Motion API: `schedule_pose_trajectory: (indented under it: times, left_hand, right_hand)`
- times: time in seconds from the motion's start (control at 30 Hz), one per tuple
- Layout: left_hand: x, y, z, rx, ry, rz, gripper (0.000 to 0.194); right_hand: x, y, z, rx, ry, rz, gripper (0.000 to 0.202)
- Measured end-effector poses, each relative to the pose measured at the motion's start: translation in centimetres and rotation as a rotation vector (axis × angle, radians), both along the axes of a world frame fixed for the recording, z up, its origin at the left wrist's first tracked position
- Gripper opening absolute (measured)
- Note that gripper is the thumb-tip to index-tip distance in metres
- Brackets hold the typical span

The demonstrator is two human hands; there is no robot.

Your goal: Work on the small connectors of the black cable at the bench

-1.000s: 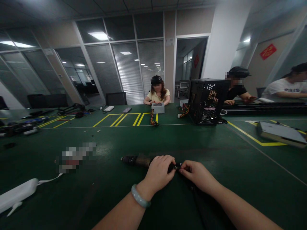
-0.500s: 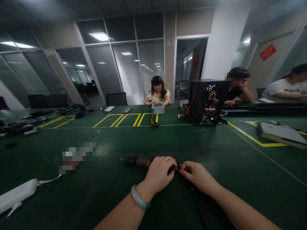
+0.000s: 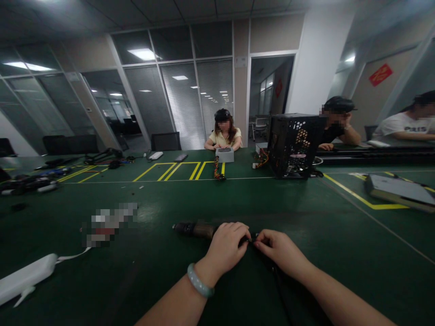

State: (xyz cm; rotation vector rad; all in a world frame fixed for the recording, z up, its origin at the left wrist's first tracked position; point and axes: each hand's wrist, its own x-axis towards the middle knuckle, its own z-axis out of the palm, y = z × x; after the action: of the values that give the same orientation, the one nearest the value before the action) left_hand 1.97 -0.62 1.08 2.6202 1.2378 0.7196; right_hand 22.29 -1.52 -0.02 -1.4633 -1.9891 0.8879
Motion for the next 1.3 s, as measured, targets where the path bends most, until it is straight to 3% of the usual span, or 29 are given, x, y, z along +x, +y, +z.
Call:
schedule_pose_trajectory:
  times: [0.23,0.6,0.87,1.3]
  left_hand:
    - [0.1,0.0,0.1,-0.003,0.005,0.003,0.011]
    - [0.0,0.0,-0.1,0.003,0.022,-0.003,0.013]
    - [-0.2,-0.4,0.3,0.0,-0.002,-0.015,0.016]
    - [-0.3,-1.1,1.1,-0.014,0.039,0.012,0.031]
  right_hand:
    - [-0.6,-0.7,0.8,0.058,-0.099,-0.023,0.012]
    - [-2.4,-1.4,-0.1,0.203,-0.24,-0.125,0.009]
    - [-3.2,-1.7,0.3,0.347,-0.324,-0.158,0.012]
    - [-3.9,-0.3,-0.2,0.27,-0.425,-0.08,0.013]
